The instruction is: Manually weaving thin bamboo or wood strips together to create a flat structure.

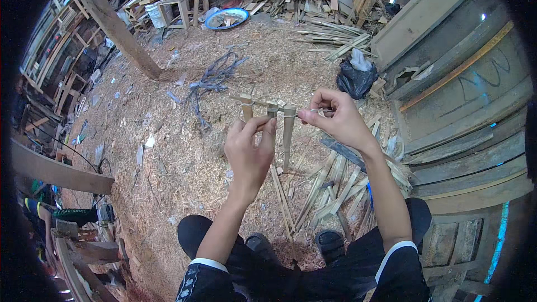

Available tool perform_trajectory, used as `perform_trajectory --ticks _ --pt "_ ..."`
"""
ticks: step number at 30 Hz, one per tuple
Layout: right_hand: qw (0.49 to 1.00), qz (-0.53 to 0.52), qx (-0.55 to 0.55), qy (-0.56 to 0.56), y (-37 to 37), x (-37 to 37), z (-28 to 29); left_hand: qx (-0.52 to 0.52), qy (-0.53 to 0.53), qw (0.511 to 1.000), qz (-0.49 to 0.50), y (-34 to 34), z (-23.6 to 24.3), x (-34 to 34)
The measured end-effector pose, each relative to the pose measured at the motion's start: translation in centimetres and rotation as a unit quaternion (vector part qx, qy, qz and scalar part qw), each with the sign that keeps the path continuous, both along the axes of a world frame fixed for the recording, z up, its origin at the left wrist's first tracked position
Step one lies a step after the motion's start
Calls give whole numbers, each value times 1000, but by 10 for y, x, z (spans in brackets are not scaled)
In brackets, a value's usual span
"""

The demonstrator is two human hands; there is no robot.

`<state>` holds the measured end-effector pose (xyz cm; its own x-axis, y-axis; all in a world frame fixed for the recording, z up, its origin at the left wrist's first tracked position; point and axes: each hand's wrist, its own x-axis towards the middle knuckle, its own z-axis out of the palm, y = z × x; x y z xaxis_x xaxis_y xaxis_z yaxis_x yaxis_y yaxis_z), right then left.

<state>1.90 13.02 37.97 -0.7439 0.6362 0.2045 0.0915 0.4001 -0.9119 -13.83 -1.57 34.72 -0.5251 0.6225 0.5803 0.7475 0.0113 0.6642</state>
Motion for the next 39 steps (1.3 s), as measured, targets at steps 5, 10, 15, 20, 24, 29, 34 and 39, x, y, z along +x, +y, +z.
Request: perform_trajectory --ticks 5,10,15,20,24,29,34,39 --pt "1000 9 -19 -4 -4 0 1 -1 -182 983 -15 0 -4 2" --pt "1000 15 -17 -12 -3 3 -1 1 -327 942 -77 3 -6 0" --pt "998 32 -43 -11 -10 1 4 21 -246 968 -42 3 -16 10" --pt "994 31 -99 23 -15 -3 0 67 -62 996 17 7 -17 14" --pt "990 14 -138 18 -22 -7 5 56 -37 998 4 2 -16 13" --pt "994 20 -96 -42 -22 -10 6 25 31 999 0 4 -10 2" --pt "990 30 -116 -71 -18 -11 1 33 187 982 6 4 6 -1" --pt "978 57 -195 -44 -21 -12 7 42 218 975 13 2 12 -4"
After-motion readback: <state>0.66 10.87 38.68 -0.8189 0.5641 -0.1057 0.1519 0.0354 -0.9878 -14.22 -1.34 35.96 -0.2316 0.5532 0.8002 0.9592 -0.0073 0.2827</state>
